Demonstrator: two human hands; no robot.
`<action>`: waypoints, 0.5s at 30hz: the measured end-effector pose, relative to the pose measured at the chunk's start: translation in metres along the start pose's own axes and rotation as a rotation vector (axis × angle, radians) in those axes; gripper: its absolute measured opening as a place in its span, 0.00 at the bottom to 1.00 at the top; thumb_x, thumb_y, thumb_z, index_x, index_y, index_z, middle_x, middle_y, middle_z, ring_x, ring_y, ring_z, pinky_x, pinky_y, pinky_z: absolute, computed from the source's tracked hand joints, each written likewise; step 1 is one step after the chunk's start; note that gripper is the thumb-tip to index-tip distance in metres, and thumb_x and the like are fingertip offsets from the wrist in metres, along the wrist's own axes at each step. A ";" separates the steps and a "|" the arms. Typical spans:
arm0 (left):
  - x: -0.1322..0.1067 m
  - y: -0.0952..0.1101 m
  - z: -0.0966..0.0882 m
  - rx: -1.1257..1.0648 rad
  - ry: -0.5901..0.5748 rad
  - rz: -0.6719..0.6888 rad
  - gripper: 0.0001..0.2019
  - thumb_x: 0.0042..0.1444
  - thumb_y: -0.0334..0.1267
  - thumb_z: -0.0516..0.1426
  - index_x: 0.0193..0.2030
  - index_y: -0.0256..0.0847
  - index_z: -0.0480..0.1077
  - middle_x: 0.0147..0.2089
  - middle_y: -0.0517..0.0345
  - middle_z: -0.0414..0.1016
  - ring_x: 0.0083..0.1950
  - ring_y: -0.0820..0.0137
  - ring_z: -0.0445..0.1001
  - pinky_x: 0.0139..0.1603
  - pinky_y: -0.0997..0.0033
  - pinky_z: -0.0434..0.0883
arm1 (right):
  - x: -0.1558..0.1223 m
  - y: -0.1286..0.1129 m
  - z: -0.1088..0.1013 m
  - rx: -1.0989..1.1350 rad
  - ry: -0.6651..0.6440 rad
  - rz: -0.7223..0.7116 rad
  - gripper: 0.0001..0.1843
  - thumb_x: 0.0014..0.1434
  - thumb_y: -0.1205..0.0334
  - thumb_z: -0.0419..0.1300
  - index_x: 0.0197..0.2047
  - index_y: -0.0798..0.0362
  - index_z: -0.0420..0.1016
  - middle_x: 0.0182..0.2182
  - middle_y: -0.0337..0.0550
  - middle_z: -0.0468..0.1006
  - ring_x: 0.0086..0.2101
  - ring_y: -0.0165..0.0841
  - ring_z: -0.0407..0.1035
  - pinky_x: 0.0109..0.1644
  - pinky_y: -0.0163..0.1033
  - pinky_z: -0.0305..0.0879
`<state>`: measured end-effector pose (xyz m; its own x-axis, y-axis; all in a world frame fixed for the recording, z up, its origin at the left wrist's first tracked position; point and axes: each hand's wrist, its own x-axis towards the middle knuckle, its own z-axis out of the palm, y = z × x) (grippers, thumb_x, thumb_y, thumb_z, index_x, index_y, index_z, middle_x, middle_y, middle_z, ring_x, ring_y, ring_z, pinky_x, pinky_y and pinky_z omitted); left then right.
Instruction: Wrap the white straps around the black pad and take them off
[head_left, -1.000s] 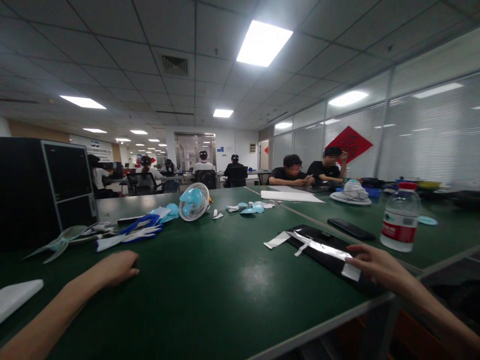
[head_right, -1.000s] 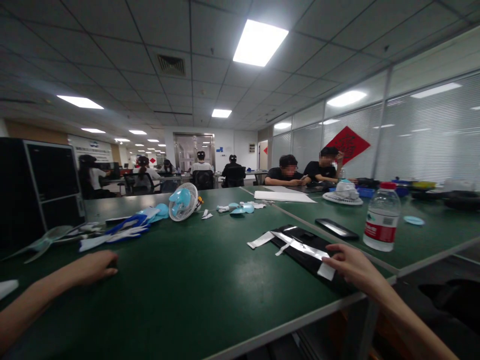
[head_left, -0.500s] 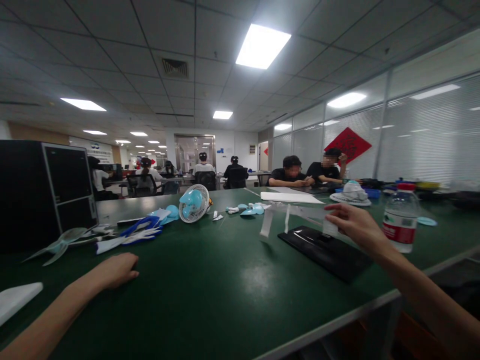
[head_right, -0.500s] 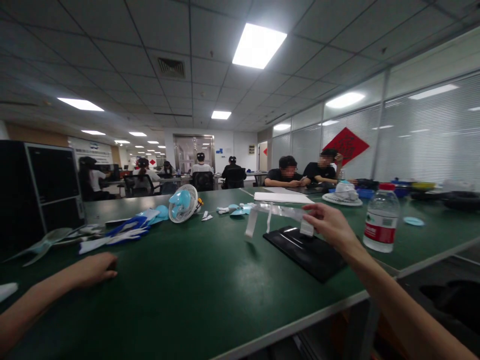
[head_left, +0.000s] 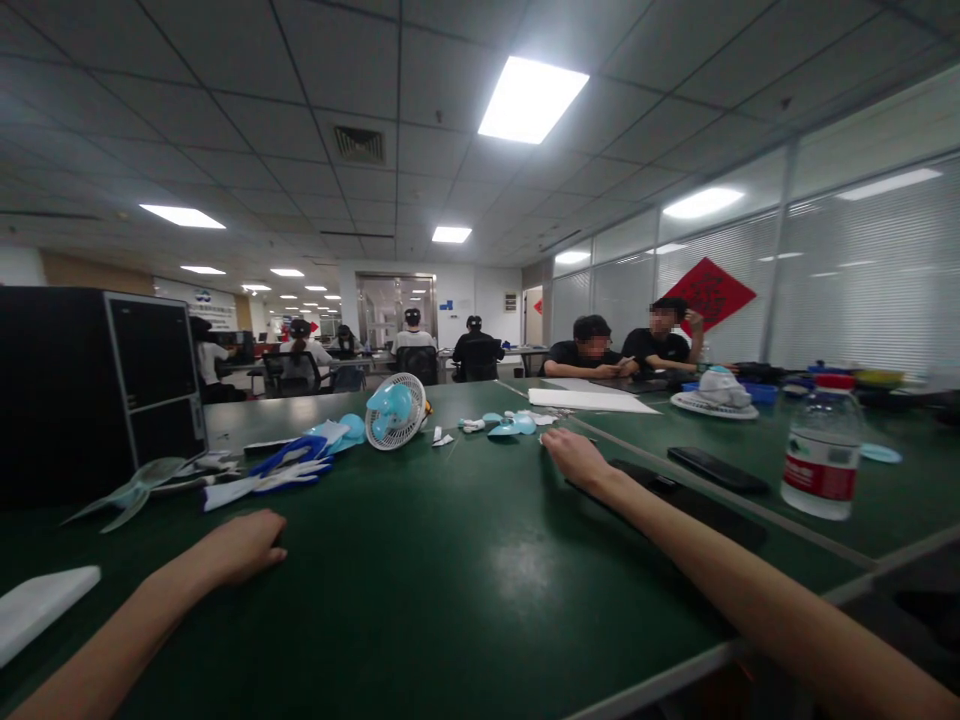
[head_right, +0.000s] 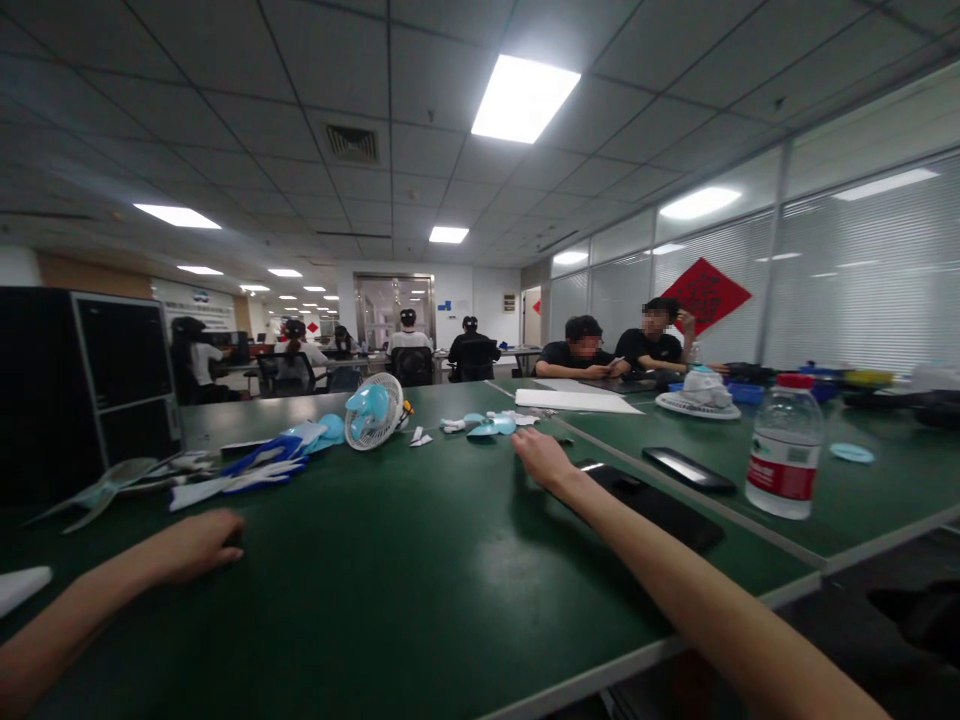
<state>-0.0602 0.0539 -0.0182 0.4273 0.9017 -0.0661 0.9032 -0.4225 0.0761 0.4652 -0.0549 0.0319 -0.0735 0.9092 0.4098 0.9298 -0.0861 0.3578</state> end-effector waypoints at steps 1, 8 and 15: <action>0.000 0.000 0.000 0.002 -0.001 -0.004 0.19 0.48 0.48 0.53 0.44 0.39 0.72 0.47 0.47 0.74 0.46 0.58 0.73 0.42 0.62 0.70 | 0.000 -0.007 0.005 0.018 -0.026 -0.008 0.13 0.59 0.72 0.47 0.41 0.57 0.71 0.41 0.53 0.74 0.42 0.36 0.68 0.43 0.35 0.62; 0.010 -0.017 0.012 -0.009 0.035 0.029 0.21 0.47 0.50 0.53 0.44 0.40 0.72 0.46 0.47 0.74 0.46 0.57 0.73 0.43 0.61 0.70 | -0.003 -0.006 -0.005 0.182 -0.185 0.116 0.14 0.59 0.56 0.52 0.40 0.53 0.75 0.40 0.49 0.77 0.41 0.38 0.71 0.44 0.37 0.62; -0.002 0.003 -0.001 0.022 0.016 0.001 0.20 0.47 0.48 0.54 0.43 0.39 0.73 0.46 0.46 0.75 0.46 0.55 0.73 0.43 0.60 0.70 | -0.037 0.078 -0.028 0.089 -0.372 0.551 0.13 0.49 0.64 0.59 0.40 0.56 0.76 0.42 0.57 0.76 0.40 0.44 0.72 0.39 0.42 0.65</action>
<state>-0.0579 0.0511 -0.0173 0.4277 0.9025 -0.0500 0.9035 -0.4252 0.0539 0.5308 -0.1061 0.0681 0.5347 0.8233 0.1903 0.8234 -0.5583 0.1018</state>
